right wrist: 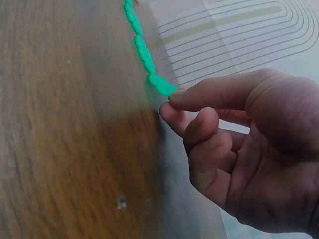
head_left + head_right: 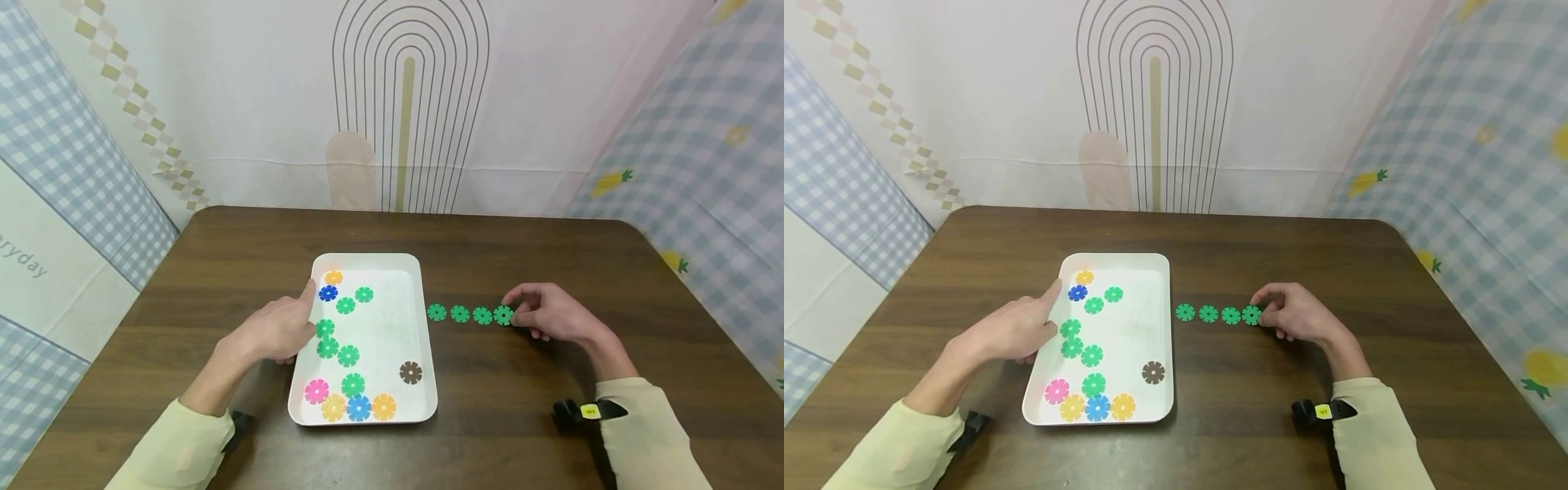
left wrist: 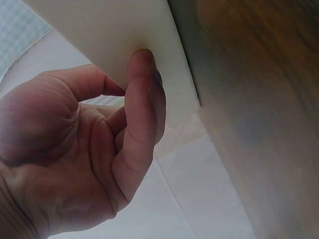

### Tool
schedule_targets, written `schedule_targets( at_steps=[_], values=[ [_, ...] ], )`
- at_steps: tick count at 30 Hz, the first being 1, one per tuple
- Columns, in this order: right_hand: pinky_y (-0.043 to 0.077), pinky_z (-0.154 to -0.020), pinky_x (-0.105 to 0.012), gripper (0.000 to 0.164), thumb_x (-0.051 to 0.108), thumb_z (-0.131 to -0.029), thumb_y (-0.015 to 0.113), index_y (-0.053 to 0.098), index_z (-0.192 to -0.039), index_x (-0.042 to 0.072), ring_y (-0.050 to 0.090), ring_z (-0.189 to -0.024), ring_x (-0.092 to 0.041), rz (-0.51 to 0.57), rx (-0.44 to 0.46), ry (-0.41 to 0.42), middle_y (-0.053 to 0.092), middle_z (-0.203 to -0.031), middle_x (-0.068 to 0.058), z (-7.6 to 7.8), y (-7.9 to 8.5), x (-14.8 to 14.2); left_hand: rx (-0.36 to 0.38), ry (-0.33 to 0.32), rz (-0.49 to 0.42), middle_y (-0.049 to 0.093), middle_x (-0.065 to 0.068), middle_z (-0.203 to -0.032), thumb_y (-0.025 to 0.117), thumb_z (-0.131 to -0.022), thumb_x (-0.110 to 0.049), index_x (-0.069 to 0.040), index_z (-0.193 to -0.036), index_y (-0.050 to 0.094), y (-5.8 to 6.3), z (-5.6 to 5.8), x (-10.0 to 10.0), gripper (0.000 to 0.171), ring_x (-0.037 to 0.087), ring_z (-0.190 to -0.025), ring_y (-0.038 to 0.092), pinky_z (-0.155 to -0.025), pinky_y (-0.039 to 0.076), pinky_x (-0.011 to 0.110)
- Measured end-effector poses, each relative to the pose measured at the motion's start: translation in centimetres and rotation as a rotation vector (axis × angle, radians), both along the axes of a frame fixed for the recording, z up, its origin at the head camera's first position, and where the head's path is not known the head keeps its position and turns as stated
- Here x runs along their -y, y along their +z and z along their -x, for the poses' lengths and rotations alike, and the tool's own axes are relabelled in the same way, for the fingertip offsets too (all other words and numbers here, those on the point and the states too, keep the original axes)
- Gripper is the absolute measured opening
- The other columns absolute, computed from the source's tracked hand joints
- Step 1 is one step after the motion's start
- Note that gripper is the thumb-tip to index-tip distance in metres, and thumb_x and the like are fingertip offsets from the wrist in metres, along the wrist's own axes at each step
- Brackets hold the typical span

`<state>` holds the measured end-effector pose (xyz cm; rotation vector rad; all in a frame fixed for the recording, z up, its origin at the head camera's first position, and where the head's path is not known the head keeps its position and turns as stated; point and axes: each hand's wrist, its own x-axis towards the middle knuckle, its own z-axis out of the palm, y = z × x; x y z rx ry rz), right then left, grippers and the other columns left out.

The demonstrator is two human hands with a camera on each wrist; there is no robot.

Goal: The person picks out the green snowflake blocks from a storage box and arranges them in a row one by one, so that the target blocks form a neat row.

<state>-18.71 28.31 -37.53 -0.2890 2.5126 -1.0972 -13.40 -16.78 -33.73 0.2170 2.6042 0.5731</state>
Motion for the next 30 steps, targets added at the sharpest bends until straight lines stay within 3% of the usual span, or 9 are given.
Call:
schedule_targets(
  at_steps=[25, 30],
  values=[
    [0.051, -0.053, -0.034, 0.035, 0.007, -0.097, 0.068, 0.063, -0.131, -0.001, 0.057, -0.063, -0.02, -0.03, 0.002, -0.001, 0.064, -0.085, -0.009, -0.02, -0.07, -0.04, 0.0, 0.001, -0.009, 0.06, 0.008, -0.07, 0.051, -0.104, -0.012, 0.001, -0.168, -0.005, -0.1, -0.04, 0.06, 0.086, 0.02, -0.05, 0.054, -0.054, 0.041, 0.032],
    [0.051, -0.052, -0.034, 0.035, 0.007, -0.096, 0.068, 0.063, -0.131, 0.001, 0.057, -0.062, -0.02, -0.053, -0.043, -0.003, 0.063, -0.086, -0.01, -0.21, 0.58, 0.07, 0.004, 0.006, -0.009, 0.06, 0.008, -0.07, 0.051, -0.104, -0.013, 0.001, -0.168, -0.006, -0.08, 0.04, 0.01, 0.086, 0.02, -0.049, 0.053, -0.053, 0.04, 0.031]
  ],
)
